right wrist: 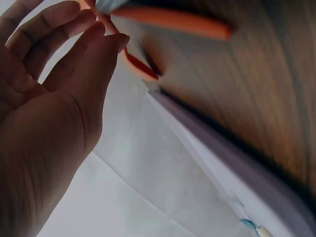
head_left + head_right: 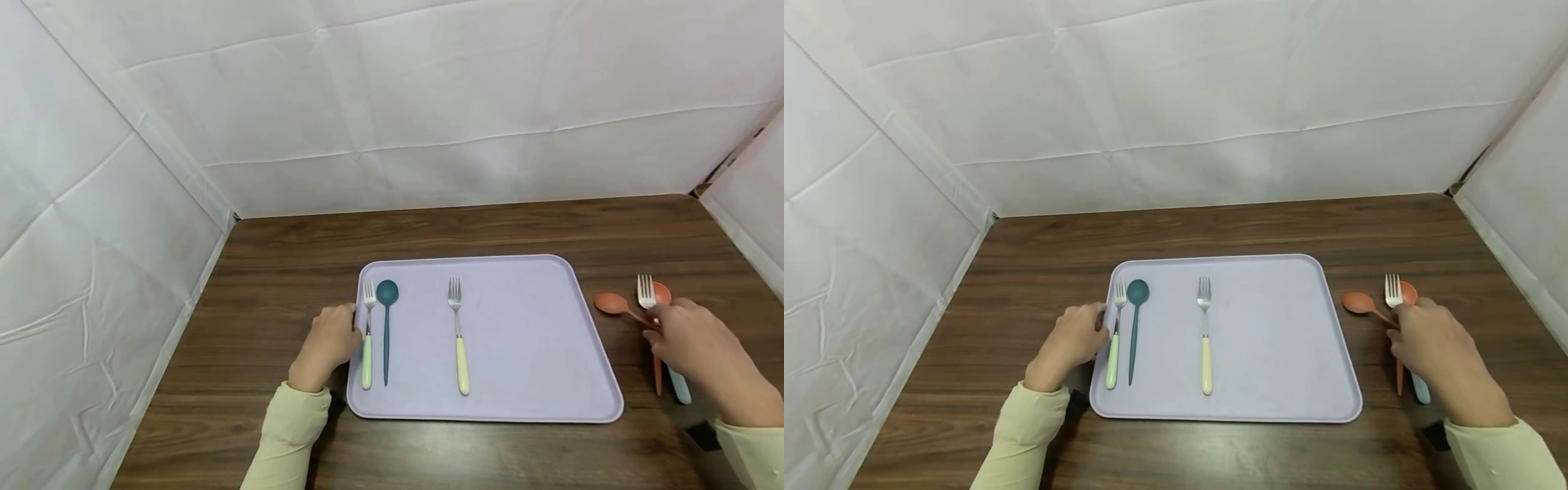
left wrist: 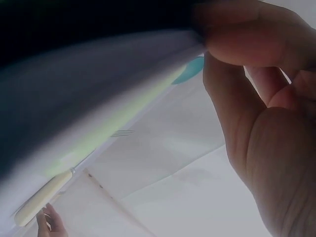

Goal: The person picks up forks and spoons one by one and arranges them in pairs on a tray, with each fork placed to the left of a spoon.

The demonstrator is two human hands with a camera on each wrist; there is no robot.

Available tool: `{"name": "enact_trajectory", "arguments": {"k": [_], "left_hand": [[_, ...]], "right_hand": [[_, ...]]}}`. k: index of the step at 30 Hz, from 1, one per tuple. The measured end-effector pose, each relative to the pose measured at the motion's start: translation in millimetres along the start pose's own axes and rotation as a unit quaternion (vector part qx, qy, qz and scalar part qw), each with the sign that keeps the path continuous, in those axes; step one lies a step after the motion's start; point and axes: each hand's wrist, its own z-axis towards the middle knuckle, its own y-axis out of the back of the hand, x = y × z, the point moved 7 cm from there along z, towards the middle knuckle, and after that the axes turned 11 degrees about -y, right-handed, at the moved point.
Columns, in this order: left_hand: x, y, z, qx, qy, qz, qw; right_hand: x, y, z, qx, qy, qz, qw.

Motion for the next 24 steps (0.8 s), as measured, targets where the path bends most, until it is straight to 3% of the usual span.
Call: {"name": "enact_trajectory", "arguments": {"k": [6, 24], "left_hand": [[0.6, -0.2, -0.2, 0.0, 0.007, 0.003, 1.0], [2.3, -1.3, -0.2, 0.01, 0.019, -0.002, 0.9998]], "right_hand": [[-6.9, -6.2, 0.7, 0.02, -0.018, -0.004, 1.0], [-13.2, 0.9, -1.4, 0.013, -0.043, 0.015, 0.999]]}}
